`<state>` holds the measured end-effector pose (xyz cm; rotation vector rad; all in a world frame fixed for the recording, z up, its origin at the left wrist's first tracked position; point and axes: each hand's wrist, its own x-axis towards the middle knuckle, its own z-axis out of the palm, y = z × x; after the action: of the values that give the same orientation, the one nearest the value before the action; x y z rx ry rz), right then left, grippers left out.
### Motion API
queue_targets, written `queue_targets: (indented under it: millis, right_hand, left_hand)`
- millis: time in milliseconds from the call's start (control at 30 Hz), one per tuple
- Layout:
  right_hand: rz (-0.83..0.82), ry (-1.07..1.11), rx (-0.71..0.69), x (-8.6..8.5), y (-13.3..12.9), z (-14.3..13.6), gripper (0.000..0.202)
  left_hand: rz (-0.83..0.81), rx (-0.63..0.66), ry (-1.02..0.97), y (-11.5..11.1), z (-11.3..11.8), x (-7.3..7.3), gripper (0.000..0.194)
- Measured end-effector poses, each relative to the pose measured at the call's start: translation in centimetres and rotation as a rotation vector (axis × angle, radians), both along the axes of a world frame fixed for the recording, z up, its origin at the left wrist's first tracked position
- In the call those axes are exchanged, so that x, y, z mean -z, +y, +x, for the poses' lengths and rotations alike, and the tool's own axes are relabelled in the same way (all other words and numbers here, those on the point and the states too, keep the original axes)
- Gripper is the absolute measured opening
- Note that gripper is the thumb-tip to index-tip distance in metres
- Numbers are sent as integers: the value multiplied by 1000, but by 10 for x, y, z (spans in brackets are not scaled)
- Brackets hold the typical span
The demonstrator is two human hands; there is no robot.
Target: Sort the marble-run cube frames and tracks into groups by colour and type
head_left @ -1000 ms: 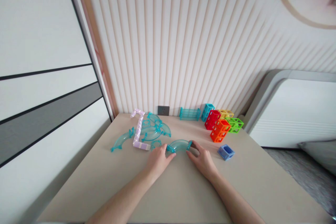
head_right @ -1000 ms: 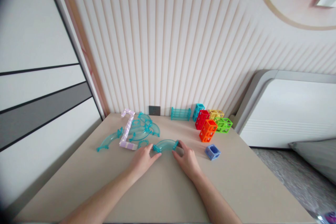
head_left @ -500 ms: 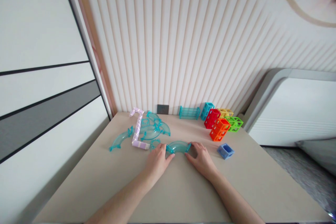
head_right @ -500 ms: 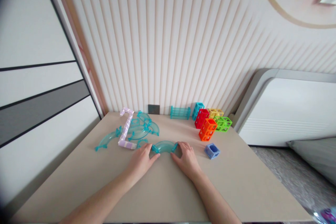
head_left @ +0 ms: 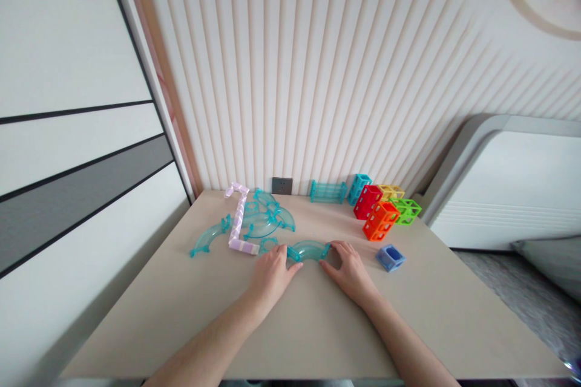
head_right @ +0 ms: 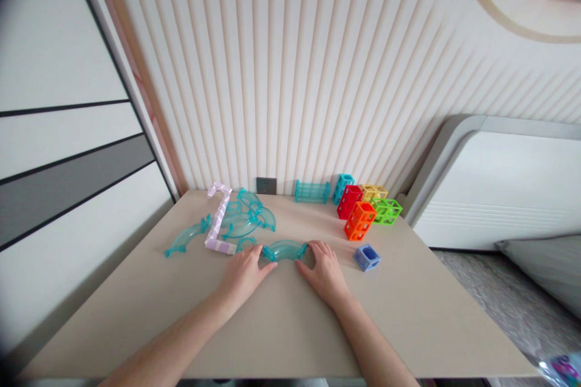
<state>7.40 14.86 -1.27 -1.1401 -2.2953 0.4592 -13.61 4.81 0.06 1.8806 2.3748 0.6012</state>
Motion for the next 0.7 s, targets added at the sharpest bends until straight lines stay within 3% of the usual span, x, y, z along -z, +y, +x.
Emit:
queue_targets:
  millis: [700]
  right_hand:
    - [31,-33,0,0,-1,-1,35]
  left_hand:
    - [-55,-20,6,-1,0,-11,28]
